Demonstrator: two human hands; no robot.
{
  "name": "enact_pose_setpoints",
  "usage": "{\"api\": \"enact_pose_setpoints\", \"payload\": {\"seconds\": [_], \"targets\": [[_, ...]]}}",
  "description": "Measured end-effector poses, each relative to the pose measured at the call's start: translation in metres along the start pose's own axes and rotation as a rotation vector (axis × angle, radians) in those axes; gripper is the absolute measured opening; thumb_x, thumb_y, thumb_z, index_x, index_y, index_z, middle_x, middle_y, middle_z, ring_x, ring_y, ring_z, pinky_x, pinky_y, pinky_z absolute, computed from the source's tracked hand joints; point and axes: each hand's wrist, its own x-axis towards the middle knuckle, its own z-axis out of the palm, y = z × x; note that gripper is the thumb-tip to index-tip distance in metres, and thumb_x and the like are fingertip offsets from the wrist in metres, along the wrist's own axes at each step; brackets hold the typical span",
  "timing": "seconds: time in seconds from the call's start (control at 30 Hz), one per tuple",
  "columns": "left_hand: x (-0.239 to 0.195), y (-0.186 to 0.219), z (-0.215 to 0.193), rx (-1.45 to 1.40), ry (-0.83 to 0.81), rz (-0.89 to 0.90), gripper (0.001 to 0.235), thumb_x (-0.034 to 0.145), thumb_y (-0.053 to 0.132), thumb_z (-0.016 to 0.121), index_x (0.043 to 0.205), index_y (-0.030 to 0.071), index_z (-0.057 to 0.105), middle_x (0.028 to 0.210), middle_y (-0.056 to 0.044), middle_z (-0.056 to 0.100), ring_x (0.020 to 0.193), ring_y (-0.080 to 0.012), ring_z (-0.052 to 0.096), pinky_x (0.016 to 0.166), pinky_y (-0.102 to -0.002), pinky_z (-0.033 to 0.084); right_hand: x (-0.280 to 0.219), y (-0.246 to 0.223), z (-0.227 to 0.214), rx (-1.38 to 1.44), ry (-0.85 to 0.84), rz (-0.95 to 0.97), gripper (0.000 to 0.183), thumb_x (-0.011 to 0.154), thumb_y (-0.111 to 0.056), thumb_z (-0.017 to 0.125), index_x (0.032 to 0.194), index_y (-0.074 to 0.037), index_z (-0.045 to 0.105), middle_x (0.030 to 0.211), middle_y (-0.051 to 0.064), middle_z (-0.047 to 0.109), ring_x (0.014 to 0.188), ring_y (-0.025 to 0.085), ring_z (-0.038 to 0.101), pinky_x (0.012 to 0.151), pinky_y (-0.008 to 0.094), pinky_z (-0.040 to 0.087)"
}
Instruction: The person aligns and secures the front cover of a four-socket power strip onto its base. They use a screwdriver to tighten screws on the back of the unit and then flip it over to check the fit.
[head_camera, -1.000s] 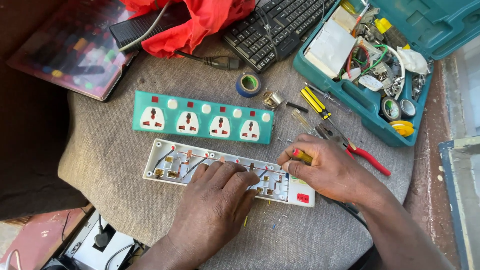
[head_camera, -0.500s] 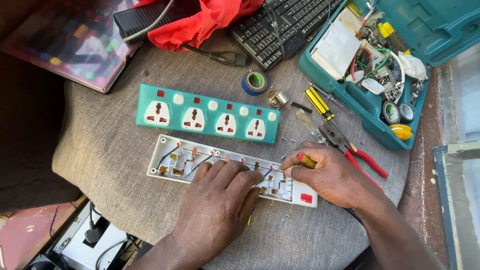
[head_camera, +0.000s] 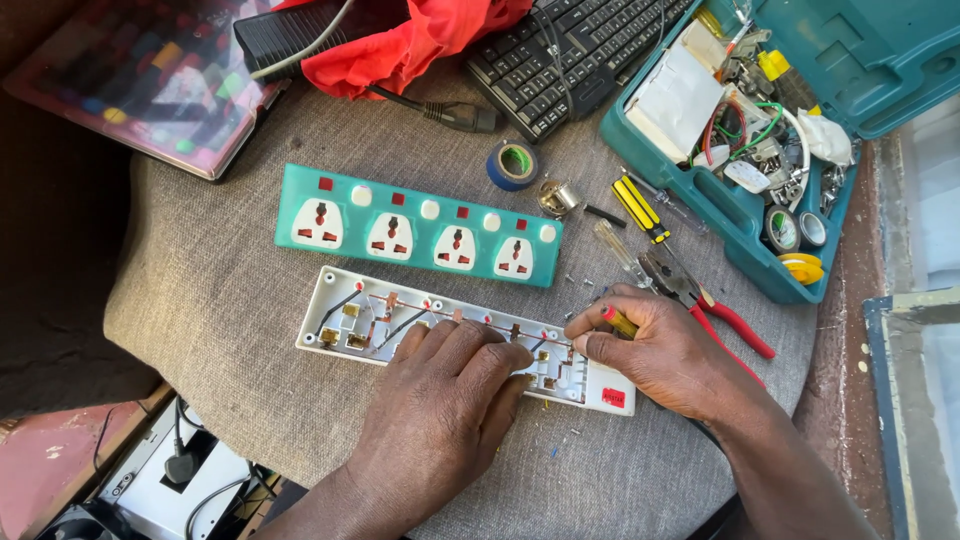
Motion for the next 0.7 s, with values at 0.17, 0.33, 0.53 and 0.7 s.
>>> {"api": "enact_pose_setpoints", "payload": {"seconds": [0.17, 0.33, 0.53, 0.7], "targets": [[0.000, 0.000, 0.000, -0.010, 0.015, 0.004, 0.011, 0.104, 0.024, 0.067, 0.111, 0.015, 0.068, 0.102, -0.007, 0.065, 0.091, -0.0331, 0.063, 0.074, -0.048, 0.045, -0.003, -0.007, -0.001, -0.102, 0.030, -0.001, 0.014, 0.089, -0.009, 0.080, 0.097, -0.008, 0.091, 0.096, 0.003, 0.071, 0.071, 0.011, 0.068, 0.062, 0.027, 0.052], [0.002, 0.000, -0.002, -0.014, 0.003, 0.006, 0.010, 0.104, 0.023, 0.066, 0.108, 0.015, 0.068, 0.101, -0.007, 0.066, 0.090, -0.0328, 0.063, 0.074, -0.047, 0.045, 0.003, 0.006, 0.001, 0.049, 0.042, 0.015, 0.012, 0.091, -0.001, 0.078, 0.100, -0.001, 0.087, 0.096, 0.007, 0.072, 0.069, 0.015, 0.069, 0.058, 0.029, 0.054], [0.003, 0.002, -0.002, 0.005, -0.003, 0.014, 0.009, 0.105, 0.024, 0.066, 0.105, 0.015, 0.068, 0.098, -0.008, 0.062, 0.089, -0.0335, 0.060, 0.072, -0.048, 0.044, -0.007, -0.021, -0.002, -0.104, 0.111, 0.105, 0.020, 0.090, -0.004, 0.072, 0.099, -0.006, 0.089, 0.075, 0.007, 0.079, 0.060, 0.011, 0.064, 0.052, 0.027, 0.049], [0.003, 0.003, 0.000, 0.009, -0.011, 0.011, 0.008, 0.104, 0.023, 0.066, 0.104, 0.016, 0.068, 0.096, -0.007, 0.063, 0.088, -0.0328, 0.061, 0.071, -0.048, 0.044, -0.010, -0.030, -0.005, -0.274, 0.094, 0.090, 0.019, 0.086, -0.009, 0.073, 0.093, -0.011, 0.091, 0.075, 0.001, 0.080, 0.061, 0.007, 0.061, 0.053, 0.026, 0.048]]}}
